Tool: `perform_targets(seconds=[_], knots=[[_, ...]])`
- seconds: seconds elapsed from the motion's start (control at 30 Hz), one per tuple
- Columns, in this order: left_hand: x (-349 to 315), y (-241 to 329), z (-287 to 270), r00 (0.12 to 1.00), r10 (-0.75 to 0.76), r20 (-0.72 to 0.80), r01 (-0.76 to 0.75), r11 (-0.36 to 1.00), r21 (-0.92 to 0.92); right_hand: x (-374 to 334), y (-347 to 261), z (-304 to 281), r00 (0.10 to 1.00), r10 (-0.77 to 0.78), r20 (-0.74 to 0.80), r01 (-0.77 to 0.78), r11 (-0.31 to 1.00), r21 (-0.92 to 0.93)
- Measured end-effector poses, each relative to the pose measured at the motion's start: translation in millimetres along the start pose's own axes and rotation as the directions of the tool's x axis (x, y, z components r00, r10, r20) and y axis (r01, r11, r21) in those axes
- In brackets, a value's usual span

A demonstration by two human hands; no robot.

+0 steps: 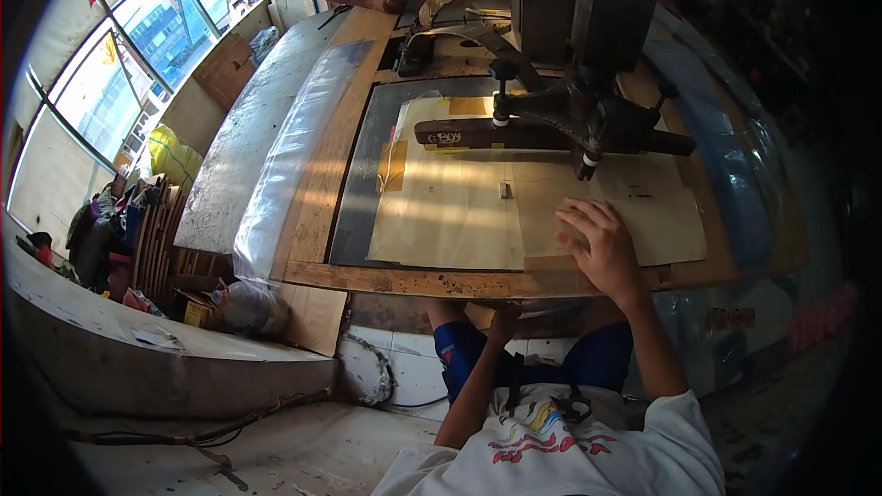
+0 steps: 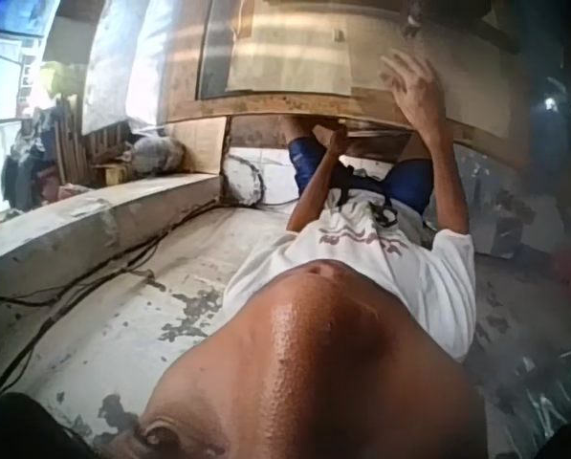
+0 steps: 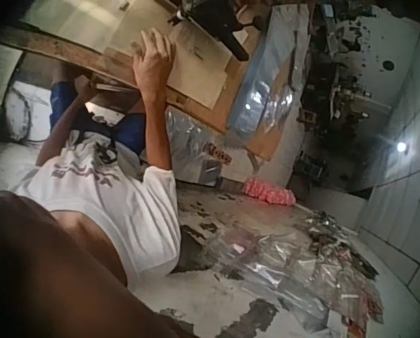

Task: The person seals plastic sheets by positioning them on the work surface, lowering the machine press arm onto each sheet, and gathering the finished sheets by hand.

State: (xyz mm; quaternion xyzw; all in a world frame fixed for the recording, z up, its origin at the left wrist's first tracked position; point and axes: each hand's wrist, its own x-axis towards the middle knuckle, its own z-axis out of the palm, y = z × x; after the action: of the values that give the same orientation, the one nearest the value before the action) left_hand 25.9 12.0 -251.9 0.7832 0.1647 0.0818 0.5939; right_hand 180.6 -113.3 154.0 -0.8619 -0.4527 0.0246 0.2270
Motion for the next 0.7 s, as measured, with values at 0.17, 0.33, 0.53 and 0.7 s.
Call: perform_targets(seconds=[0.17,0.33,0.53,0.7], knots=[[16.7,-26.9,17.0,0.999,-0.052,-0.003,0.052,0.998,-0.031,-13.9,3.1,1.6,0.984,-0.145,-0.106,0.112,0.957,-0.267],[18.7,-30.7,17.2,0.99,-0.13,-0.044,0.134,0.986,0.095,4.5,2.2,5.3,0.977,-0.026,-0.213,0.03,0.999,0.015],[16.0,1.3,5.3,1.0,-0.003,0.023,-0.003,0.961,0.278,-23.5,0.2,-10.2,0.993,-0.091,-0.071,0.077,0.979,-0.187],[22.8,-11.4,11.2,0.995,-0.1,-0.006,0.1,0.988,0.121,-2.0,14.5,-1.2,0.987,-0.138,-0.079,0.115,0.963,-0.243]])
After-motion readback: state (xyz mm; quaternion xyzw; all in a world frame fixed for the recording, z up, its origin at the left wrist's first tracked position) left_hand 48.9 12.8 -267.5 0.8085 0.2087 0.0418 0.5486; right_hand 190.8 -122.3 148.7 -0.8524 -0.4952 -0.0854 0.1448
